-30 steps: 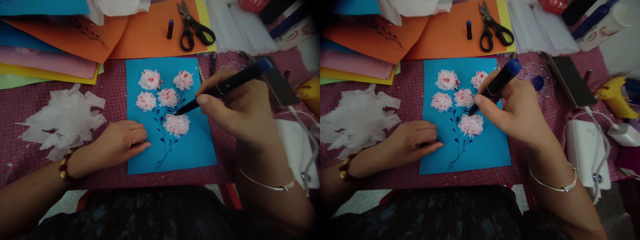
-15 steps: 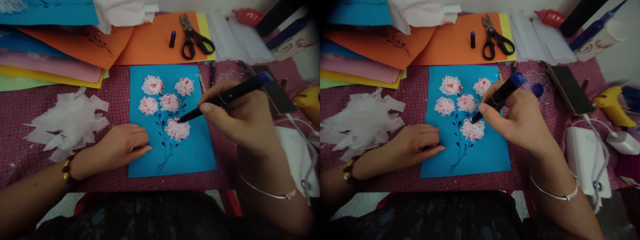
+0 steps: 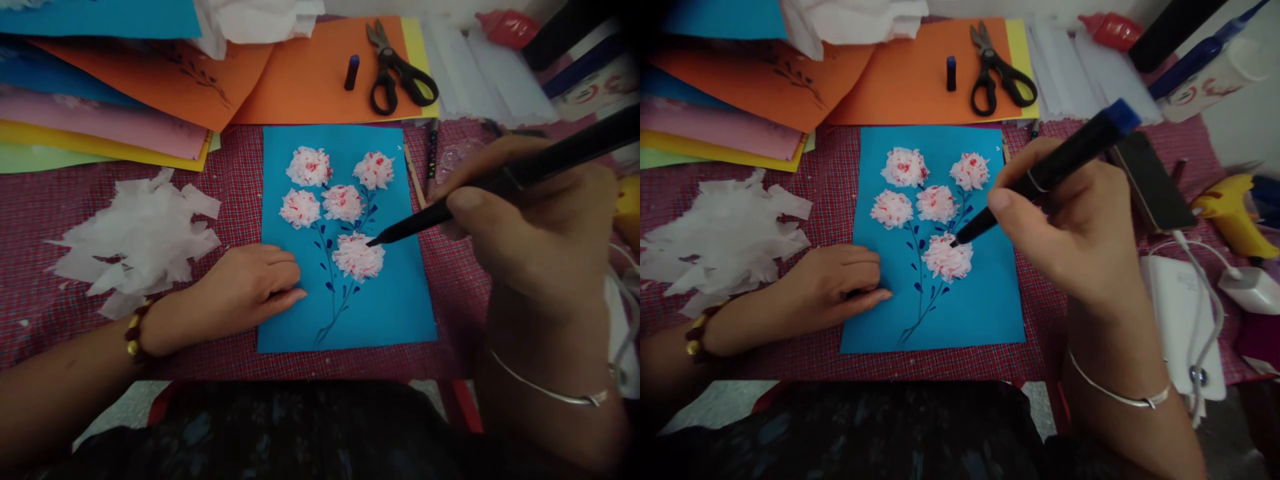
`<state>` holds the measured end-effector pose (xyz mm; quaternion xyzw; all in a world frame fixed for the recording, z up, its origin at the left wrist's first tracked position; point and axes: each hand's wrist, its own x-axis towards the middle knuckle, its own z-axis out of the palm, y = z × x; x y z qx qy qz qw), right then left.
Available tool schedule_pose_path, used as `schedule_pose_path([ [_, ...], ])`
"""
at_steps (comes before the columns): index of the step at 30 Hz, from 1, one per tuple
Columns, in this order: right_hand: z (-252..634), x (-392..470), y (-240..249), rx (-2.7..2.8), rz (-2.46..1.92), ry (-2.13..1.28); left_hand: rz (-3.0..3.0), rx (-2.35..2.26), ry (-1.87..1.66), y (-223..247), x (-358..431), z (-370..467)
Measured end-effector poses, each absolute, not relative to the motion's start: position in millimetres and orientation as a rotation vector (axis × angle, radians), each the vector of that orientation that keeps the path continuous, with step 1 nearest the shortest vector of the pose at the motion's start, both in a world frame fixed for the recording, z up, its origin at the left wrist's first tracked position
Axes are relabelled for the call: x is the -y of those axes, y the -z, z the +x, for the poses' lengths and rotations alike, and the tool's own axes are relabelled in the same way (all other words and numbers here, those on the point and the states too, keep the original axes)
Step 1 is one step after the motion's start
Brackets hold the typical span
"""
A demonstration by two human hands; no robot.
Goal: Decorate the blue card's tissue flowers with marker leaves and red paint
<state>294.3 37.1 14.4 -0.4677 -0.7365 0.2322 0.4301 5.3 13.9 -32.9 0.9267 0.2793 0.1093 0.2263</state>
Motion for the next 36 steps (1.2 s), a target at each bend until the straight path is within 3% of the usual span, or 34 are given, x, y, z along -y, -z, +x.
schedule_pose_path([
  [29,281.9,-38.8,-4.6,2.041,-1.070,-0.677,2.559,-0.777,-0.303,34.2,-14.2,4.7],
  [36,290.9,-40.1,-9.3,1.940,-1.189,-0.511,2.544,-0.791,-0.286,31.6,-14.3,5.5],
])
